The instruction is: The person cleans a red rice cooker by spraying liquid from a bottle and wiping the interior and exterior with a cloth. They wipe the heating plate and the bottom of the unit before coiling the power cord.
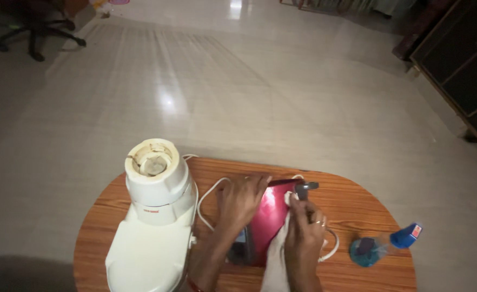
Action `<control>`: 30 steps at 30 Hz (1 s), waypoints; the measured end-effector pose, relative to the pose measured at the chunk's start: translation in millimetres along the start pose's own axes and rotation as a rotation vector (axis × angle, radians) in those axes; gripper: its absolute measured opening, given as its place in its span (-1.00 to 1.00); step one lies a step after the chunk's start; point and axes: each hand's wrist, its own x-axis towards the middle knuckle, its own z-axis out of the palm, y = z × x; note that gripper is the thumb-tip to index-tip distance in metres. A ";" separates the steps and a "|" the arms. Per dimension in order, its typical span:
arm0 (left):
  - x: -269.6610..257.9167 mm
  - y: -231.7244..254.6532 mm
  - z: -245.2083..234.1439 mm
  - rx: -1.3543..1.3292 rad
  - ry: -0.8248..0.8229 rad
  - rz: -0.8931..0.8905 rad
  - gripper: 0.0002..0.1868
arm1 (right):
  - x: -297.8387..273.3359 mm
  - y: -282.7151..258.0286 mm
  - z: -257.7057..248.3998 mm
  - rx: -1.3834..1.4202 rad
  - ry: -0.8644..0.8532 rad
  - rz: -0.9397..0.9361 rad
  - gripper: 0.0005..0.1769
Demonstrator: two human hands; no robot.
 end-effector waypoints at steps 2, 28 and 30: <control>-8.3 -4.2 16.6 -0.051 0.042 -0.019 -0.66 | -7.2 -13.0 3.5 -0.111 -0.030 -0.200 -0.61; 13.5 24.1 -4.6 -0.665 0.088 -0.140 -0.80 | -6.8 -1.8 -10.7 -0.050 -0.004 0.032 -0.59; 10.1 30.0 -6.9 -0.610 0.086 -0.129 -0.79 | 0.3 0.0 -10.6 -0.038 0.047 0.046 -0.59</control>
